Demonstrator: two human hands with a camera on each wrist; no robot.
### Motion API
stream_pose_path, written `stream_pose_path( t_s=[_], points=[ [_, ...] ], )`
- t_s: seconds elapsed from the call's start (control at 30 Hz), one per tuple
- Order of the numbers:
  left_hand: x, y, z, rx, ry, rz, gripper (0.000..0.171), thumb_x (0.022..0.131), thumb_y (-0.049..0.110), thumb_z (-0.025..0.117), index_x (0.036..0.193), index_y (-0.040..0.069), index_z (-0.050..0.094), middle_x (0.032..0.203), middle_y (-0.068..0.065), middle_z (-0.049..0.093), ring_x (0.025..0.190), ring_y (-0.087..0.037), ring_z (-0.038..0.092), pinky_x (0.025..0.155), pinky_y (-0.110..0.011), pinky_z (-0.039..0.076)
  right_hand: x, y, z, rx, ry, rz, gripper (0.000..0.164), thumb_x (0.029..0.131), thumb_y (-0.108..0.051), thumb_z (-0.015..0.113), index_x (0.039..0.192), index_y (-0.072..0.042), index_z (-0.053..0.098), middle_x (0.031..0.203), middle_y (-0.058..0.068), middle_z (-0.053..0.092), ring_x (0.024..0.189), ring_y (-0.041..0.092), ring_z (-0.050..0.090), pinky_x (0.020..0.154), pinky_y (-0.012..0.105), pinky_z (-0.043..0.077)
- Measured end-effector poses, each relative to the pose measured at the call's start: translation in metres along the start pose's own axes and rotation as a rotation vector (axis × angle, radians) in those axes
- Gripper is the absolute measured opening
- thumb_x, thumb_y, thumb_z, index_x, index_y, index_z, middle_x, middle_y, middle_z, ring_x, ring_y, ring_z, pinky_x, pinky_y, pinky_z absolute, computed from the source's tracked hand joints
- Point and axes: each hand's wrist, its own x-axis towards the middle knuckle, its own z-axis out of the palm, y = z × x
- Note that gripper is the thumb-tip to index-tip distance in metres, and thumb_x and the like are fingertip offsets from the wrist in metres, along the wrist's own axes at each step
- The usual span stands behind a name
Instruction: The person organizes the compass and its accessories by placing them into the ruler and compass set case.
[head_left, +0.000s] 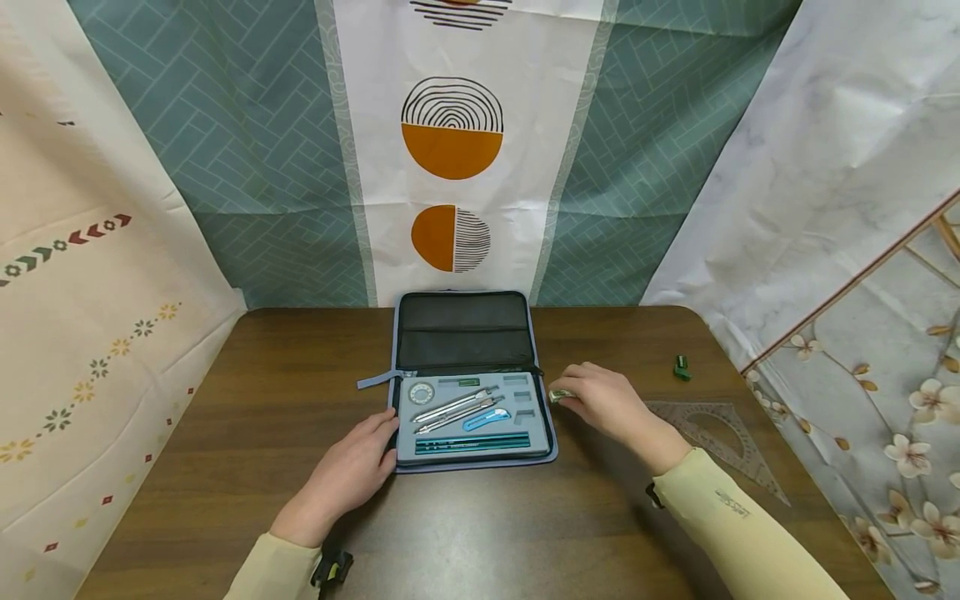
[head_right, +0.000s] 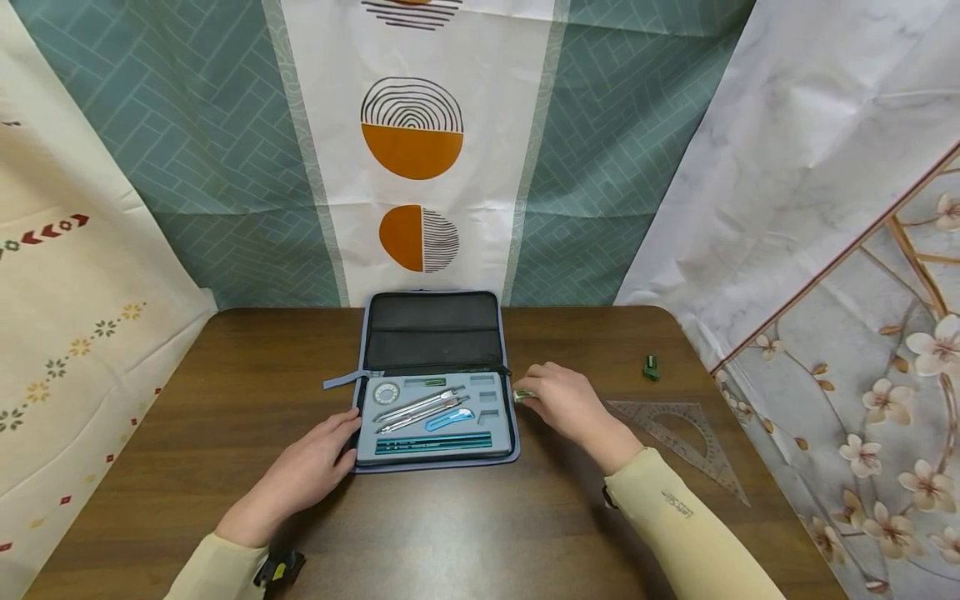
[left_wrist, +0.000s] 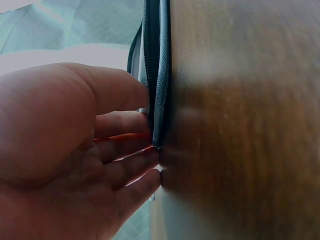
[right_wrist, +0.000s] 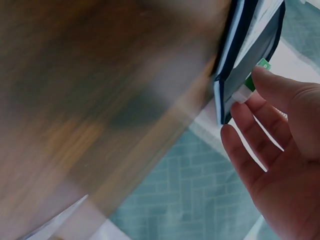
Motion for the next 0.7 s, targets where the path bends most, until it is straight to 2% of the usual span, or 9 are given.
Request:
stream_pose_path(
  t_s=[0.33,0.57,0.7],
  points=[
    [-0.002,0.001,0.000,0.001,0.007,0.002,0.049,0.105,0.012,0.072,0.149,-0.008,0.062,0.162,-0.025,0.053,0.148,-0.043,0.053,0.119,-0.060,0.047,0.031,-0.015,0.008,0.004,-0.043,-0.011,0.027,0.093,-0.009,0.090,0.120,-0.014,0.085,0.110,0.000,0.076,0.096,0.019,0.070,0.079,0.038,0.064],
    [-0.002,0.000,0.001,-0.006,0.006,-0.006,0.050,0.105,0.012,0.072,0.150,-0.008,0.062,0.163,-0.025,0.053,0.149,-0.043,0.053,0.119,-0.059,0.047,0.051,-0.022,0.015,0.038,-0.053,-0.014,0.029,0.097,-0.009,0.086,0.125,-0.014,0.082,0.114,0.001,0.077,0.101,0.021,0.071,0.083,0.040,0.065],
    [-0.002,0.000,0.001,-0.006,0.006,-0.006,0.050,0.105,0.012,0.072,0.150,-0.008,0.061,0.163,-0.025,0.052,0.149,-0.042,0.053,0.119,-0.059,0.047,0.059,-0.023,0.018,0.043,-0.062,0.008,0.024,0.098,-0.009,0.086,0.120,-0.015,0.080,0.112,-0.001,0.077,0.102,0.020,0.072,0.083,0.041,0.064]
  ],
)
